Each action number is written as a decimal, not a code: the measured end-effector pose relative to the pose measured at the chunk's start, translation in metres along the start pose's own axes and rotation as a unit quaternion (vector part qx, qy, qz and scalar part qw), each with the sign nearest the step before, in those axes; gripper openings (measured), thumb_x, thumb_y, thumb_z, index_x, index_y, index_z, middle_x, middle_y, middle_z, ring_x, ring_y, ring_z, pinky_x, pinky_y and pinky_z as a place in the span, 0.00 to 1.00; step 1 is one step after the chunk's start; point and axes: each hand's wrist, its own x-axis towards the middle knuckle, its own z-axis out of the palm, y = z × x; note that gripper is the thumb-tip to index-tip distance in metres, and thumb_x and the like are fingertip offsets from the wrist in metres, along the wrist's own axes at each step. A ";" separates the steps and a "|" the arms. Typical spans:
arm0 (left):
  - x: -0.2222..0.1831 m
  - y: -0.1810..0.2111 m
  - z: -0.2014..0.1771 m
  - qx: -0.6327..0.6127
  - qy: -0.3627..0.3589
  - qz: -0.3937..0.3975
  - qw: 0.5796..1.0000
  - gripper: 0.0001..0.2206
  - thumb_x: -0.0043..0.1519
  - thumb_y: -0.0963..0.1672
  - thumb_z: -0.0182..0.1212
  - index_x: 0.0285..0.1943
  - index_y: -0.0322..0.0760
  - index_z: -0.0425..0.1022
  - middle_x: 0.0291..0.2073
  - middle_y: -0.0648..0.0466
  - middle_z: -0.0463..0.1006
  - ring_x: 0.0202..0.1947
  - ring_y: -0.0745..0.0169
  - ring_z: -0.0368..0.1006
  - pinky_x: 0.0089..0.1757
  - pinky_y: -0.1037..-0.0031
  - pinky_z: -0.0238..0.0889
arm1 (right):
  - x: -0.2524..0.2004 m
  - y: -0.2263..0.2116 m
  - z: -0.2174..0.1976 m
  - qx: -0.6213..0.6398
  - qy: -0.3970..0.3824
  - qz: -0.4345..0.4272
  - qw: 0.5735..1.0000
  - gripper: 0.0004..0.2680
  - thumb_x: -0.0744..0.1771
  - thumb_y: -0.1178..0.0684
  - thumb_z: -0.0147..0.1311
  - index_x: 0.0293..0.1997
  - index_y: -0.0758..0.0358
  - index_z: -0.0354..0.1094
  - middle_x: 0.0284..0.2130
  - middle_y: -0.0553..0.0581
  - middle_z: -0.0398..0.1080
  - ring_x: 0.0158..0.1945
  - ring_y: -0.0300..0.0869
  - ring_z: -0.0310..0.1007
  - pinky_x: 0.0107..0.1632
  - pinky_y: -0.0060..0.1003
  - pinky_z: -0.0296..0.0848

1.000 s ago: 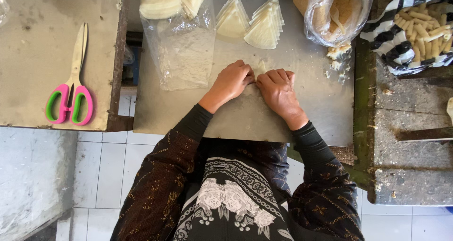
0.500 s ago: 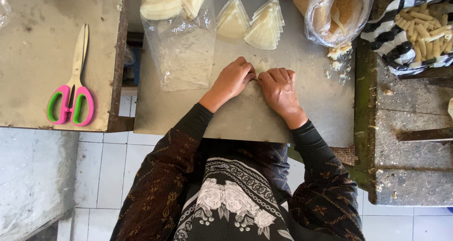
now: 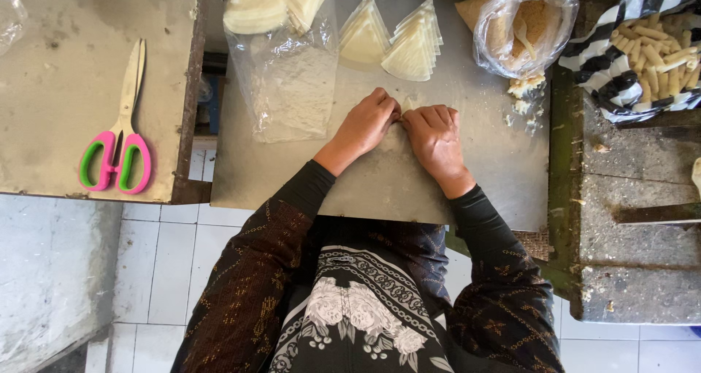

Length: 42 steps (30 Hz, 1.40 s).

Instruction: The person places filling onto triangular wrappers with a small spoon and rolls them into cylindrical shapes on a metal table.

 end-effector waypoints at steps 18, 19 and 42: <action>-0.009 -0.009 0.004 -0.011 0.042 0.013 0.999 0.05 0.65 0.40 0.62 0.44 0.32 0.71 0.39 0.43 0.72 0.35 0.39 0.74 0.37 0.58 0.71 | -0.019 -0.020 -0.002 -0.210 -0.135 -0.012 0.968 0.22 0.67 0.38 0.57 0.64 0.62 0.69 0.63 0.59 0.65 0.63 0.52 0.60 0.62 0.54 0.56; -0.006 -0.010 0.003 -0.019 0.027 -0.011 0.999 0.05 0.67 0.40 0.61 0.45 0.32 0.70 0.40 0.44 0.72 0.34 0.41 0.75 0.37 0.60 0.72 | -0.014 -0.014 0.005 -0.215 -0.151 -0.001 0.965 0.24 0.67 0.36 0.56 0.66 0.61 0.67 0.66 0.60 0.62 0.65 0.54 0.58 0.62 0.57 0.54; 0.008 -0.008 -0.019 0.074 0.158 -0.041 0.984 0.05 0.62 0.41 0.67 0.41 0.38 0.74 0.35 0.50 0.74 0.34 0.49 0.75 0.35 0.62 0.69 | 0.009 0.019 0.004 0.012 -0.024 0.013 1.000 0.05 0.66 0.57 0.61 0.45 0.60 0.73 0.40 0.56 0.72 0.48 0.51 0.70 0.54 0.47 0.62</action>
